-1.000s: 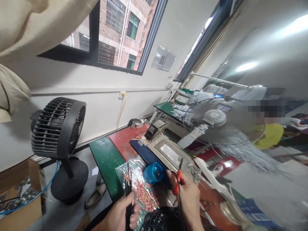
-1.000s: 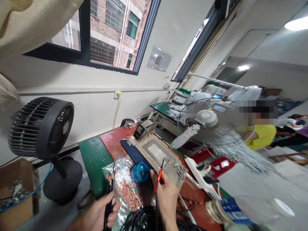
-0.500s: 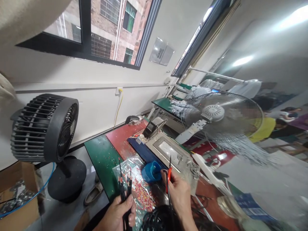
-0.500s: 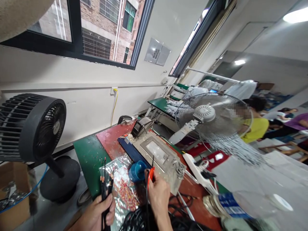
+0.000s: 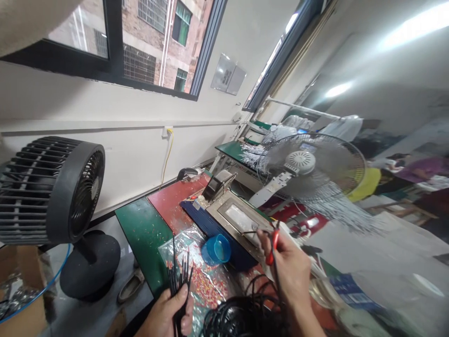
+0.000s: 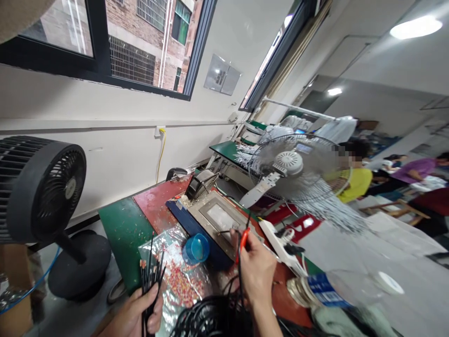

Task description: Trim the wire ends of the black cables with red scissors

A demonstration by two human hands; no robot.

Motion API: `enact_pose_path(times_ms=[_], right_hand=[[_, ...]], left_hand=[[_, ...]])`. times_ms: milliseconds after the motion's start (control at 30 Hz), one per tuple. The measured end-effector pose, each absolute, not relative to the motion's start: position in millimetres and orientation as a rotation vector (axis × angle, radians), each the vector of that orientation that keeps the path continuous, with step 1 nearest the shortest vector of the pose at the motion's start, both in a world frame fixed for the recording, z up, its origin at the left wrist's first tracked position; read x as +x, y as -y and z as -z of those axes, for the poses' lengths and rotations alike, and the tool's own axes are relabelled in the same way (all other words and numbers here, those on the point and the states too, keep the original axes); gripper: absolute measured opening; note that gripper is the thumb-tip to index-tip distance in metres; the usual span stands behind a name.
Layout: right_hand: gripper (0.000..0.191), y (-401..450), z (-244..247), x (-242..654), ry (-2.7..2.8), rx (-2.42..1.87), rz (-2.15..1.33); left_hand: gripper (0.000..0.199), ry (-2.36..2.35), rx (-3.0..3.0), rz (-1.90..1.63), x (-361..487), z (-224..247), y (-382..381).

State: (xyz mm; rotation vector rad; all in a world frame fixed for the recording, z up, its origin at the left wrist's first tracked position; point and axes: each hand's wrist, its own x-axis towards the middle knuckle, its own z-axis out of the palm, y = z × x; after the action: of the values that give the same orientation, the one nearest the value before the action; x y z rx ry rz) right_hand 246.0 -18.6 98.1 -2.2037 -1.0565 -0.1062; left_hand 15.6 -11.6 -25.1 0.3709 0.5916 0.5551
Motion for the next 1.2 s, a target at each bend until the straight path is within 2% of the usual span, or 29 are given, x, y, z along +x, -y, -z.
enact_pose_path(times_ms=[300, 500, 1200], right_hand=[[0.062, -16.6, -102.8, 287.6, 1.098, -2.307, 0.126], [0.06, -24.8, -97.3, 289.8, 1.14, -2.365, 0.088], [0.058, -29.2, -92.3, 291.7, 1.14, -2.394, 0.044]], left_hand=[[0.043, -0.569, 0.4, -0.483, 14.1, 36.3, 10.4], [0.045, -0.574, 0.493, -0.393, 12.8, 38.3, 8.0], [0.05, -0.641, 0.533, -0.401, 11.8, 28.7, 8.9]])
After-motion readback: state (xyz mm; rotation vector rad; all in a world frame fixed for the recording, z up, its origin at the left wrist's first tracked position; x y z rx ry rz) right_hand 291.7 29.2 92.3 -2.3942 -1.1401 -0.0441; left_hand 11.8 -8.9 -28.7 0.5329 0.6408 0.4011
